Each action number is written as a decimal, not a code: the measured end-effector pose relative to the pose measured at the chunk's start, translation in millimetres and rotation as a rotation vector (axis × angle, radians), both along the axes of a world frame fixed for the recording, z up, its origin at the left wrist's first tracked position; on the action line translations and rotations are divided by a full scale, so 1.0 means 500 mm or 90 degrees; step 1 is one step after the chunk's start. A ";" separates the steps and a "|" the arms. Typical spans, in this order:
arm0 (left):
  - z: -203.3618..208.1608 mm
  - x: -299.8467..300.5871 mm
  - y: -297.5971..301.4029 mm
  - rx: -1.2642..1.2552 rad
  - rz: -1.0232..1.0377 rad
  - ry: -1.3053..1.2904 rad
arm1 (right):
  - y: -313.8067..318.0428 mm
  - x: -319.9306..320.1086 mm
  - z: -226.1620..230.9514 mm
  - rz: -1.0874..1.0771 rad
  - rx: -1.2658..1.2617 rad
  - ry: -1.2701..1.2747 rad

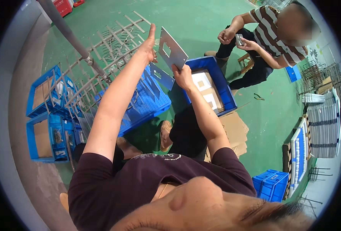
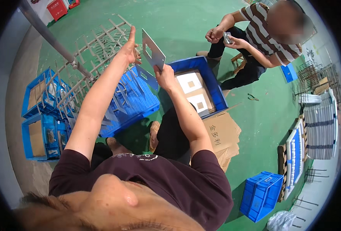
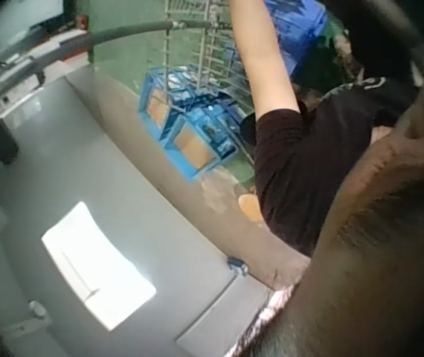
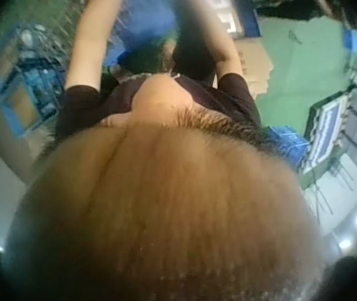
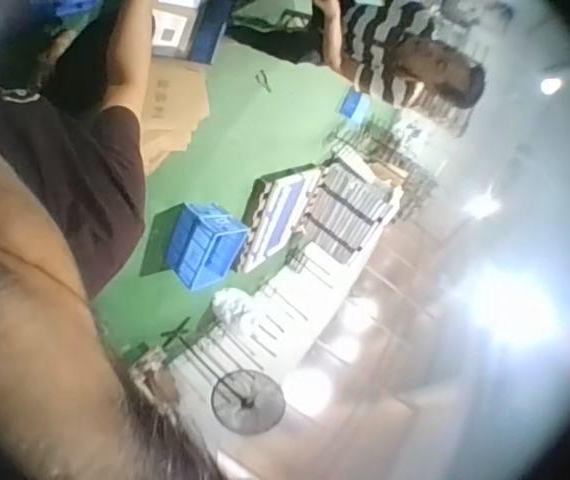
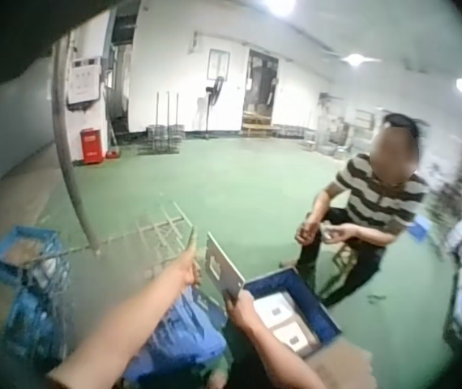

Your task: Placing thin metal plates individually into the slots of a wire storage rack.

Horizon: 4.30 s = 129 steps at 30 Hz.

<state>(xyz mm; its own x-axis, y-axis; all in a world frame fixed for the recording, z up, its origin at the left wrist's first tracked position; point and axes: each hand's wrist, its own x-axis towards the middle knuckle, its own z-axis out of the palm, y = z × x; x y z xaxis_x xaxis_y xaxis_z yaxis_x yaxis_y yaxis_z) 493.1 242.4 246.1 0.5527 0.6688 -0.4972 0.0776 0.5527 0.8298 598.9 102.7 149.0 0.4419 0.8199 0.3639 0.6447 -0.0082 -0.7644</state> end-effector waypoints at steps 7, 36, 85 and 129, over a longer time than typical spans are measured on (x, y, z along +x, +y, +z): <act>-0.017 0.010 0.020 0.002 0.015 0.002 | 0.006 0.003 -0.006 -0.004 0.000 -0.027; -0.049 0.009 0.052 -0.009 0.017 -0.005 | 0.003 -0.003 0.000 0.016 0.013 -0.019; -0.034 0.006 0.033 0.026 0.105 -0.038 | 0.007 -0.013 0.037 0.002 0.031 -0.095; -0.043 0.004 0.059 -0.011 0.040 -0.027 | 0.010 -0.001 0.035 0.000 -0.007 -0.067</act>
<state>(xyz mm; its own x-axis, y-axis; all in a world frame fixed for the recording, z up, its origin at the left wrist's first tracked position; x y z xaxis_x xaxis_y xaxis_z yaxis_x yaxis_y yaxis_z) 495.0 271.9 224.8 0.5308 0.6944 -0.4859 0.0074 0.5695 0.8220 598.6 107.9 166.3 0.4022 0.8241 0.3990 0.7213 -0.0168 -0.6924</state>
